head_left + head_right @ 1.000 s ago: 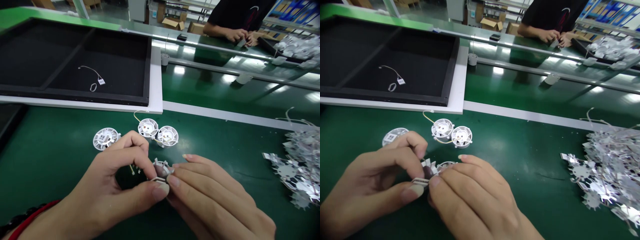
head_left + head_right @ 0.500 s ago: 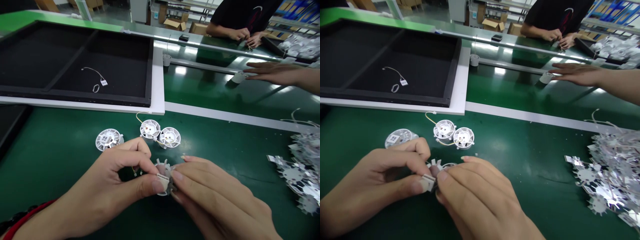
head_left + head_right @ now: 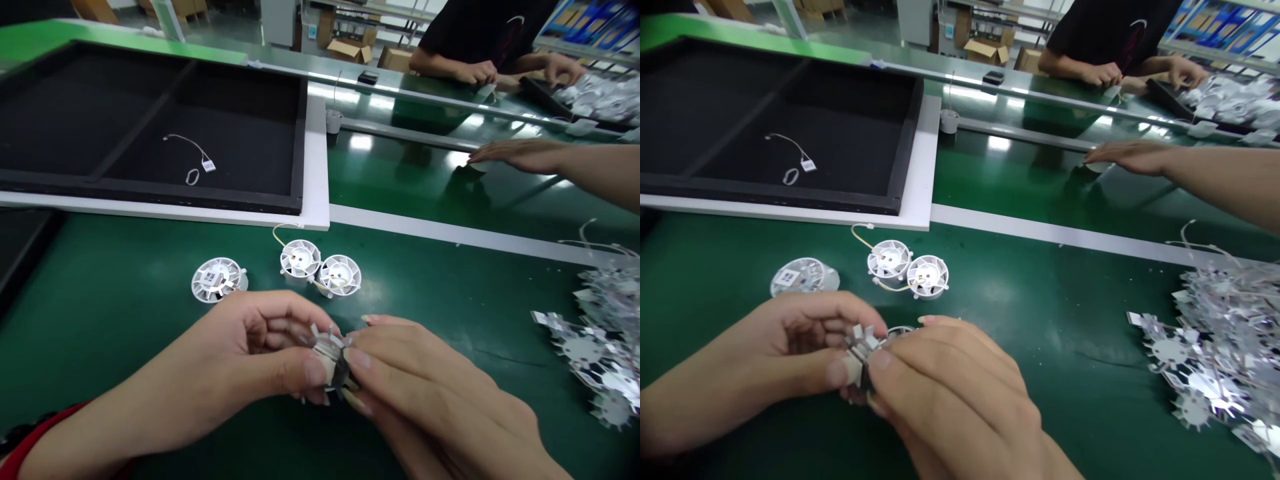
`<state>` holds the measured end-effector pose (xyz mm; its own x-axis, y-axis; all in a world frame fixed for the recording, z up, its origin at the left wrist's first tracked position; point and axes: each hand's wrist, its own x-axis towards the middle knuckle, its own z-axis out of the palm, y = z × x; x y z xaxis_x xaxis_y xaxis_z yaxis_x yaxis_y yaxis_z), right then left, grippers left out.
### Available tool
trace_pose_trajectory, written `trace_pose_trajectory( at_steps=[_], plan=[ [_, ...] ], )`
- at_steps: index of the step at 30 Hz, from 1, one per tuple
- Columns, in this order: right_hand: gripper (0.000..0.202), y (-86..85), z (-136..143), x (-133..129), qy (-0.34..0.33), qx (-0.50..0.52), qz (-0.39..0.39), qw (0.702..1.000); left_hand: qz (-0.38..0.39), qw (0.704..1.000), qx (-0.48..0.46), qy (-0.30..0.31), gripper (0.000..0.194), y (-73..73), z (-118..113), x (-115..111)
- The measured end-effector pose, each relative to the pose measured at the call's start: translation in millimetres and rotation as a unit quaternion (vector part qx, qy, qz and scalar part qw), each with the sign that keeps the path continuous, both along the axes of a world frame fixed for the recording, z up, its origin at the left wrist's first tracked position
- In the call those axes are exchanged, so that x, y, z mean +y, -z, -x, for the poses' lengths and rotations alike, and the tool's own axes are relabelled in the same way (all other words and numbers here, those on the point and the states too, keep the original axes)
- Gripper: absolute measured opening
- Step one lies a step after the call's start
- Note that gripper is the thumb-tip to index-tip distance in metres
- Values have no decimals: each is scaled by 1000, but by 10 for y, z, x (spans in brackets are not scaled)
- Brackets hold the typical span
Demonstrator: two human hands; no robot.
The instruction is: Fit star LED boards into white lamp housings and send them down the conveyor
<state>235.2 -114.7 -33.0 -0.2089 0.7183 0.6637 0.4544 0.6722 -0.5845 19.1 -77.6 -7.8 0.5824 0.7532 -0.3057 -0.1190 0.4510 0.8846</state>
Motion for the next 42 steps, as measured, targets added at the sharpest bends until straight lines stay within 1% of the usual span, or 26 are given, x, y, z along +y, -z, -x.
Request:
trace_pose_trajectory(
  at_steps=[2,4,6,8,9,11,14,17,19,22,25,28,30,32,33,34,35,36,37,38,39,40,42],
  plan=[
    [7,-31,-23,7,-24,-11,27,999,52,997,-49,23,16,16,8,2],
    [7,-82,-63,14,-54,-14,57,997,85,993,-79,26,11,42,25,2],
    [18,-138,-107,20,-79,0,101,992,116,988,-100,34,8,69,39,1],
    [34,-184,-135,26,-84,23,147,985,131,984,-118,42,10,88,43,3],
    [37,-200,-139,29,-82,30,166,982,134,982,-124,44,11,92,42,6],
    [35,-216,-128,35,-89,24,185,978,137,981,-126,47,15,92,33,12],
    [22,-212,-92,36,-88,13,154,984,150,981,-115,47,26,65,12,20],
    [19,-215,-77,33,-68,1,142,988,154,983,-85,43,29,25,-7,25],
    [19,-233,-83,41,-68,-7,143,987,146,986,-66,40,28,3,-13,30],
    [16,-254,-101,58,-77,-5,123,989,131,990,-38,30,26,-16,-14,39],
    [16,-239,-117,52,-81,-27,117,989,131,991,-7,22,25,-19,-4,40],
    [18,-211,-133,33,-77,-57,103,990,140,989,-1,37,20,-1,17,30],
    [19,-199,-146,33,-79,-70,77,991,134,990,-4,49,15,17,33,17],
    [19,-197,-161,47,-69,-76,68,992,117,992,-3,48,14,36,43,-8],
    [18,-199,-170,58,-59,-78,79,992,96,995,6,42,18,45,47,-26],
    [17,-204,-180,70,-54,-82,93,991,55,998,27,28,25,55,50,-47],
    [16,-210,-191,82,-57,-86,102,989,-8,998,57,10,34,66,53,-70],
    [15,-217,-202,96,-65,-91,103,988,-90,991,96,-8,43,79,56,-92],
    [14,-225,-214,109,-76,-94,98,988,-183,973,136,-24,51,92,59,-112],
    [15,-232,-225,121,-84,-98,91,987,-275,946,170,-33,57,105,61,-126],
    [16,-237,-235,131,-88,-101,83,988,-352,915,194,-38,58,118,63,-134],
    [17,-238,-243,139,-86,-105,77,988,-410,887,209,-38,55,130,62,-134],
    [17,-229,-258,147,-71,-123,69,987,-484,844,229,-30,44,151,57,-119]
  ],
)
